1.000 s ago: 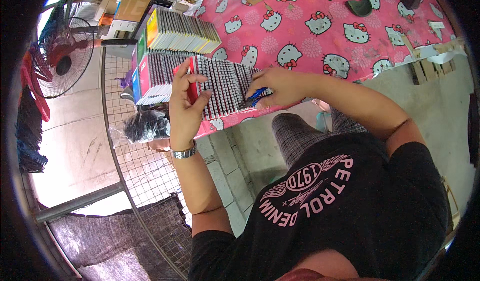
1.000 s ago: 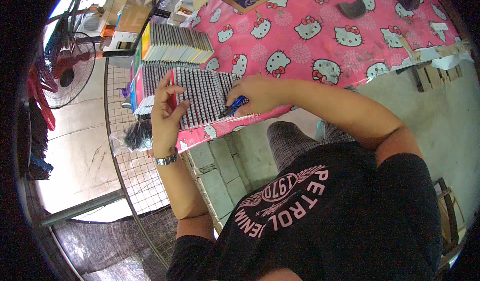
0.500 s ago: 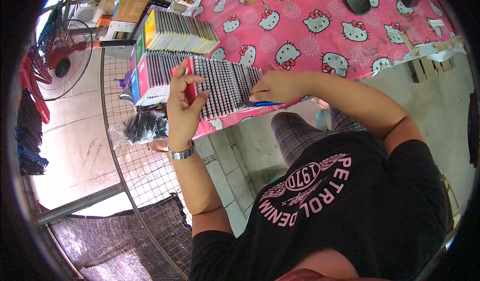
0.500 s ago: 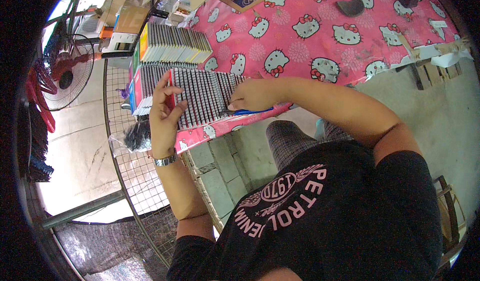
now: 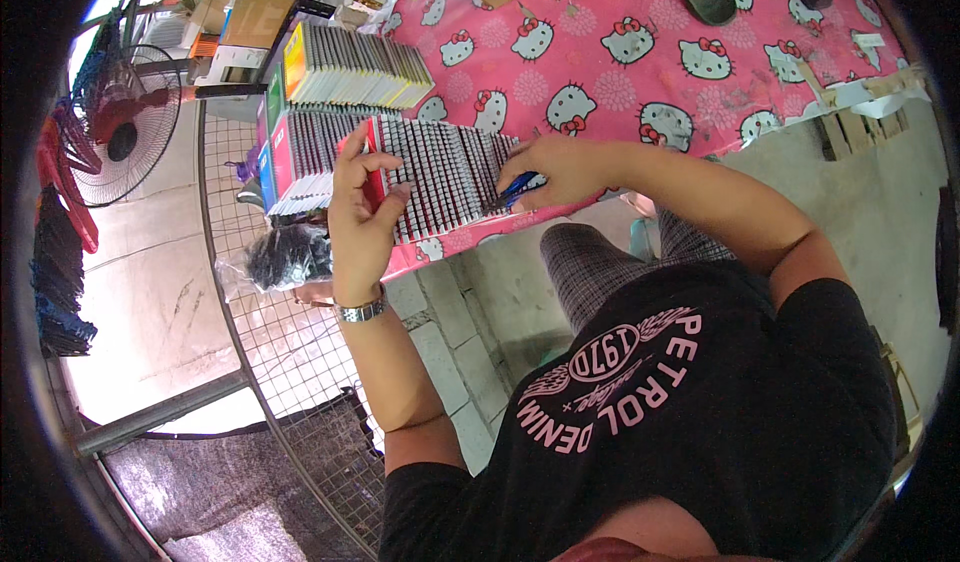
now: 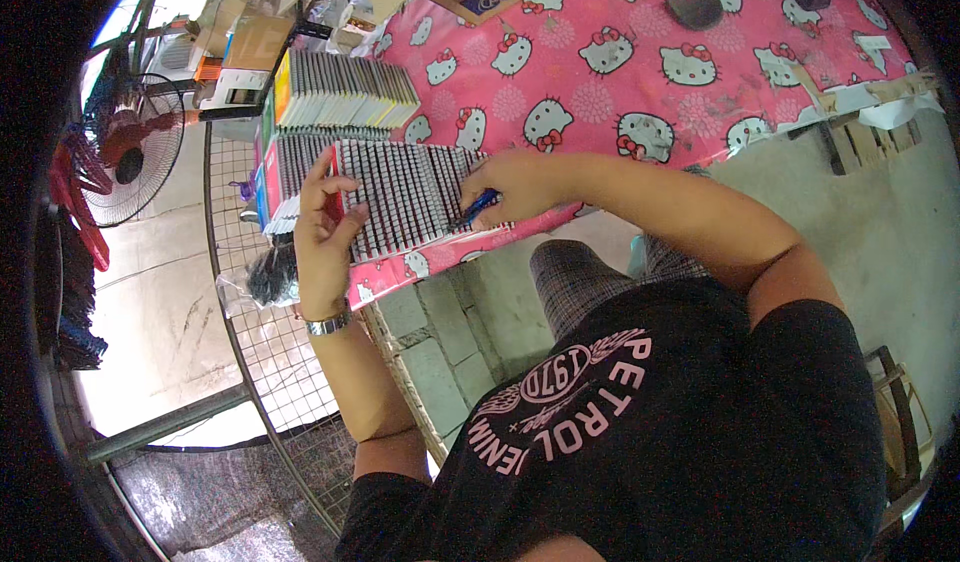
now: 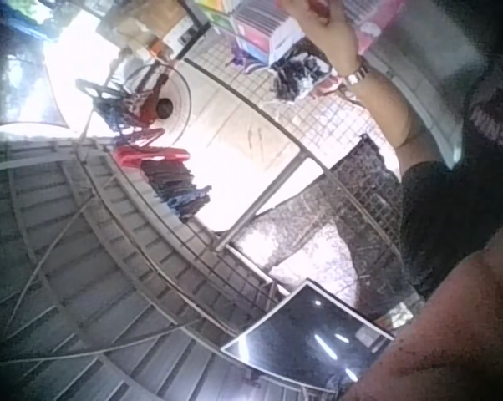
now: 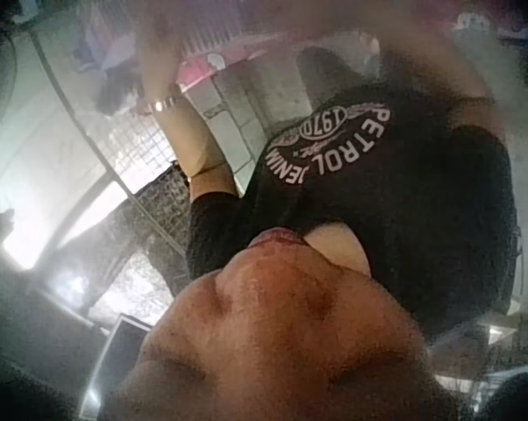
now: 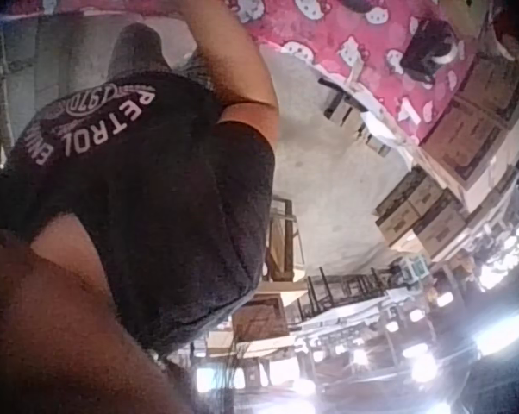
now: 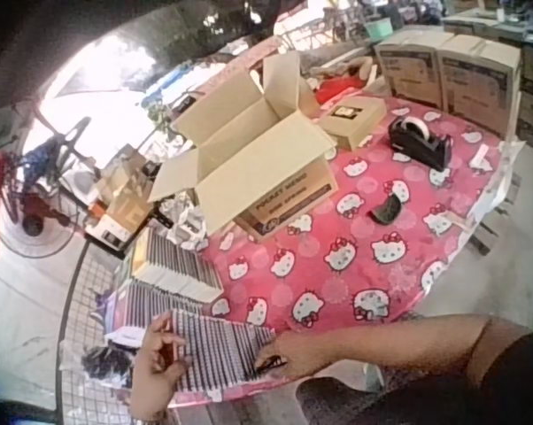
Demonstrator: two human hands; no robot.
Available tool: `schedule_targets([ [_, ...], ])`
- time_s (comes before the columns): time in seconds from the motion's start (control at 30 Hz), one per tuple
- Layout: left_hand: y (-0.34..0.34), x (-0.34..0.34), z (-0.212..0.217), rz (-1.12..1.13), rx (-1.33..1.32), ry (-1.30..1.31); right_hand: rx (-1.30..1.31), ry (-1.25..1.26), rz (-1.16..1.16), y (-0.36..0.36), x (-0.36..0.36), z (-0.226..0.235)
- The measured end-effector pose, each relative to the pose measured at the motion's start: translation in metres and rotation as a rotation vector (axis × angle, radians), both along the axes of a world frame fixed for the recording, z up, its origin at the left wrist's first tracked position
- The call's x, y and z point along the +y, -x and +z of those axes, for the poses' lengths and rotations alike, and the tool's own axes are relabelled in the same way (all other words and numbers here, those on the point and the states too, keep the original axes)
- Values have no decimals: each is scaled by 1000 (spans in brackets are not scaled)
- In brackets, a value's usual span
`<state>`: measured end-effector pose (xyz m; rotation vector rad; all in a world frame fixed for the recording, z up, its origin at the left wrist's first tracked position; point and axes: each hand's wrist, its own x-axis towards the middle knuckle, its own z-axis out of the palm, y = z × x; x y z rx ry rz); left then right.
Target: The person organizes stacks of small spiral-bound notebooks on a table, aligning the edges and using a pair of shears to trim excess material from the spiral spines.
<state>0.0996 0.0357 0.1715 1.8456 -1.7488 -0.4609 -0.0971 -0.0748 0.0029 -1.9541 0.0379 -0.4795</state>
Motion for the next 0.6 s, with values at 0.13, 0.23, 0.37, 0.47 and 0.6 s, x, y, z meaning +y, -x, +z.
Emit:
schedule_targets([
  [0.13,0,-2,-2,19,27,18,-57,114,-55,-1,-1,-6],
  [0.23,1,-1,-1,11,30,-2,214,88,94,-6,-6,7],
  [0.37,0,0,-1,-4,14,-6,352,-40,167,-8,-6,6],
  [0.47,2,-3,0,14,23,15,-156,38,-60,-2,1,-16],
  [0.6,0,0,0,14,26,14,-69,183,-85,-2,4,-11],
])
